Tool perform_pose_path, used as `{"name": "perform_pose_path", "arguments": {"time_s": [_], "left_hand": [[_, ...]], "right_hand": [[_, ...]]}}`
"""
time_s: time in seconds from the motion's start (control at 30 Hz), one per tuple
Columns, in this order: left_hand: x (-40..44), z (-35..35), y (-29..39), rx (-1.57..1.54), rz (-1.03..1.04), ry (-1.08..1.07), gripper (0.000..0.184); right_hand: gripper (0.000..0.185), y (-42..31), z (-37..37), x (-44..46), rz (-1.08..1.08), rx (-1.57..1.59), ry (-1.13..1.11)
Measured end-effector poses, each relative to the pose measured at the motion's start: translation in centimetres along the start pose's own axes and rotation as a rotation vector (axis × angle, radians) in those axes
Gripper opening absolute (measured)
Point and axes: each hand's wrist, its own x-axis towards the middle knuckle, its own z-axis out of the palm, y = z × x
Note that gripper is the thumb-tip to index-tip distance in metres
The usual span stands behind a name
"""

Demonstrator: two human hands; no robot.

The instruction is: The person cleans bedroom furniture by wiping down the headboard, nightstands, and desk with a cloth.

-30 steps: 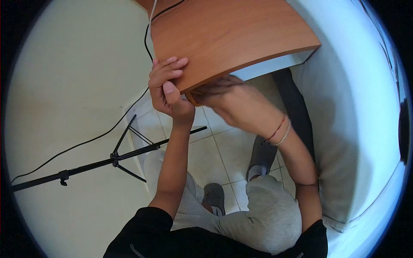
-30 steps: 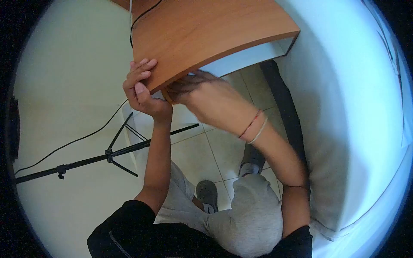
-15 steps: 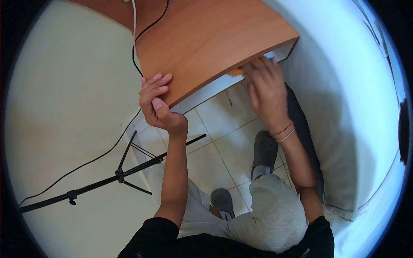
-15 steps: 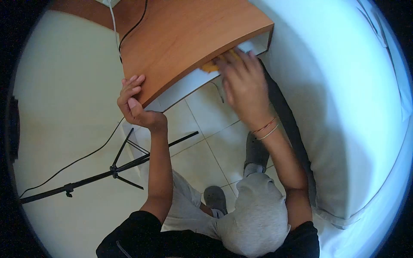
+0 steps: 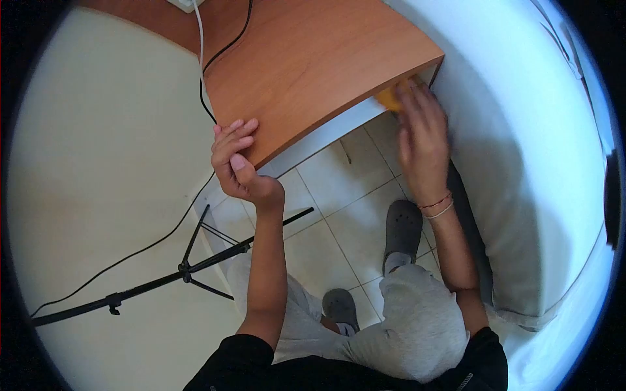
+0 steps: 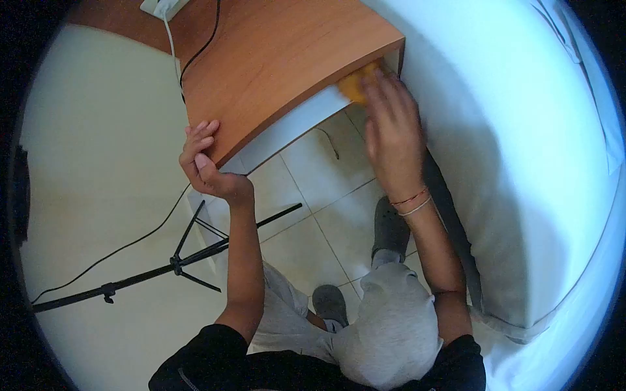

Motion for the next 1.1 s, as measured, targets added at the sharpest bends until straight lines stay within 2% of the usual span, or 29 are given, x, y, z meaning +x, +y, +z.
{"name": "perform_pose_path", "arguments": {"time_s": [0.03,0.07,0.17,0.27,0.37,0.47,0.57,0.6,0.7,0.8,0.9,0.93,1.03,1.07,1.1], "left_hand": [[0.0,0.0,-0.1,0.001,0.007,0.004,0.026],[0.2,0.2,-0.2,-0.001,0.019,0.008,0.026],[0.2,0.2,0.0,0.007,0.008,-0.011,0.026],[0.1,0.3,0.2,0.009,-0.007,0.002,0.026],[0.2,0.2,0.0,0.009,0.006,0.003,0.026],[0.1,0.2,0.2,0.021,-0.001,-0.012,0.027],[0.1,0.4,0.2,0.015,0.009,0.010,0.027],[0.1,0.3,0.2,0.021,0.013,0.005,0.027],[0.2,0.2,-0.1,0.017,0.028,-0.011,0.026],[0.0,0.2,-0.1,0.013,0.024,0.005,0.026],[0.0,0.2,0.0,0.000,0.021,0.010,0.026],[0.1,0.2,0.1,-0.005,0.017,0.011,0.026],[0.3,0.1,0.1,0.005,0.015,-0.006,0.026],[0.2,0.0,0.2,0.012,0.016,-0.005,0.025],[0.2,0.0,0.2,0.003,0.010,-0.001,0.025]], "right_hand": [[0.058,0.4,-0.1,0.3,0.102,0.002,0.077],[0.061,-0.9,-0.2,-0.1,0.109,-0.093,0.013],[0.063,-1.8,-0.2,-1.4,-0.043,-0.103,-0.113],[0.065,-0.6,-1.0,-0.5,0.236,-0.074,0.044],[0.068,-2.3,-1.0,-1.4,0.070,0.033,-0.221],[0.071,-0.9,-1.1,-0.8,0.151,-0.028,-0.026],[0.075,-1.7,-0.9,-0.2,0.249,0.019,-0.077],[0.077,-2.5,-0.7,-0.8,0.167,0.056,-0.227],[0.080,-3.0,-1.2,-0.8,-0.007,0.160,-0.354],[0.083,-1.1,0.4,-0.8,0.236,0.002,0.004],[0.083,-4.6,1.2,-2.4,0.181,0.103,-0.483],[0.082,-5.4,0.6,-2.1,-0.050,0.248,-0.540],[0.081,-4.6,-0.6,-0.4,-0.007,0.096,-0.486],[0.082,-3.4,0.3,-0.4,0.064,0.021,-0.182],[0.081,-3.7,0.6,-0.5,0.054,-0.017,-0.235]]}}
